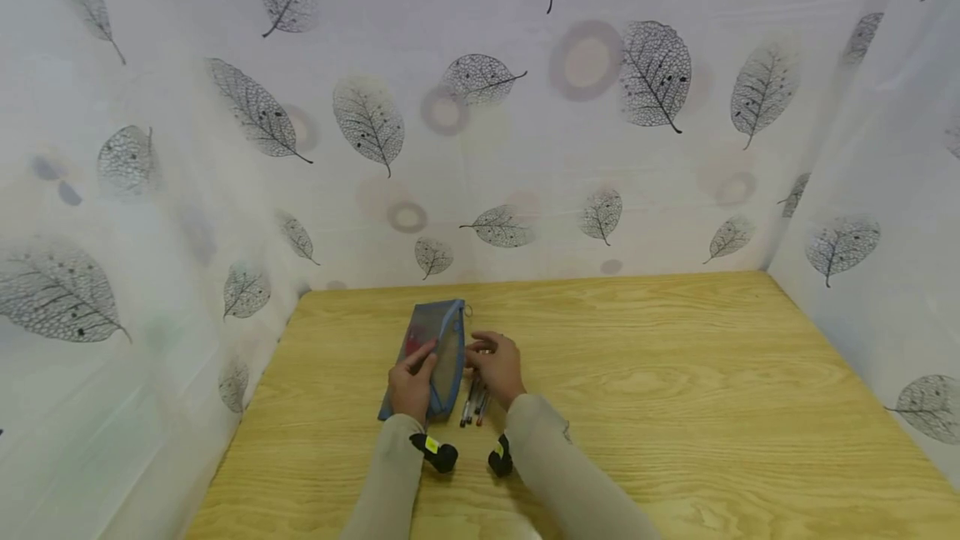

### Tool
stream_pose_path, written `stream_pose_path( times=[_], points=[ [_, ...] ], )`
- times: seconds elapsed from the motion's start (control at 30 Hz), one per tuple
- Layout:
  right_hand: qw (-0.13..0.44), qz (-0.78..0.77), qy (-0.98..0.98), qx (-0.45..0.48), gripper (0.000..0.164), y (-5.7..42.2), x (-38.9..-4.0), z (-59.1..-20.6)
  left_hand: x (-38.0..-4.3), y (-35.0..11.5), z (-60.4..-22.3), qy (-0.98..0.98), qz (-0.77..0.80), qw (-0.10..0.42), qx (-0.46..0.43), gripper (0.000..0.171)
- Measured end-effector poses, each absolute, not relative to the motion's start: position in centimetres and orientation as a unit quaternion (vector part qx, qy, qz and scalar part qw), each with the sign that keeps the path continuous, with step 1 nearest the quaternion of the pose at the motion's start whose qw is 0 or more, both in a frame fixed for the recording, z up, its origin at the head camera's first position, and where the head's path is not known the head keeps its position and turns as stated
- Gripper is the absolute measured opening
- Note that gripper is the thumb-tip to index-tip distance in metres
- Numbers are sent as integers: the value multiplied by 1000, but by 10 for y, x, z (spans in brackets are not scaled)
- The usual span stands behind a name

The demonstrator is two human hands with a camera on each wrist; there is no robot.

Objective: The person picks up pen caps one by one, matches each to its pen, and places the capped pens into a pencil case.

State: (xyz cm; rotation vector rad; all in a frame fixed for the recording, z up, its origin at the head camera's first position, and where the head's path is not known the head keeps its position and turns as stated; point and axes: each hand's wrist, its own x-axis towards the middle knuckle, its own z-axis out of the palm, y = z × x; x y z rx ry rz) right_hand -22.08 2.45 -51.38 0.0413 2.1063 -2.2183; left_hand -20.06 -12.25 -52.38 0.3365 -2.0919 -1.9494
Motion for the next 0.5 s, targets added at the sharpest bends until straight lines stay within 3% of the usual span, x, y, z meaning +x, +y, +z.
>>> stream_pose_path(
  times=[0.5],
  points=[
    [-26, -729, 678, 95, 33, 51, -208, -529, -200, -122, -523, -719, -672, 119, 134, 22]
  ],
)
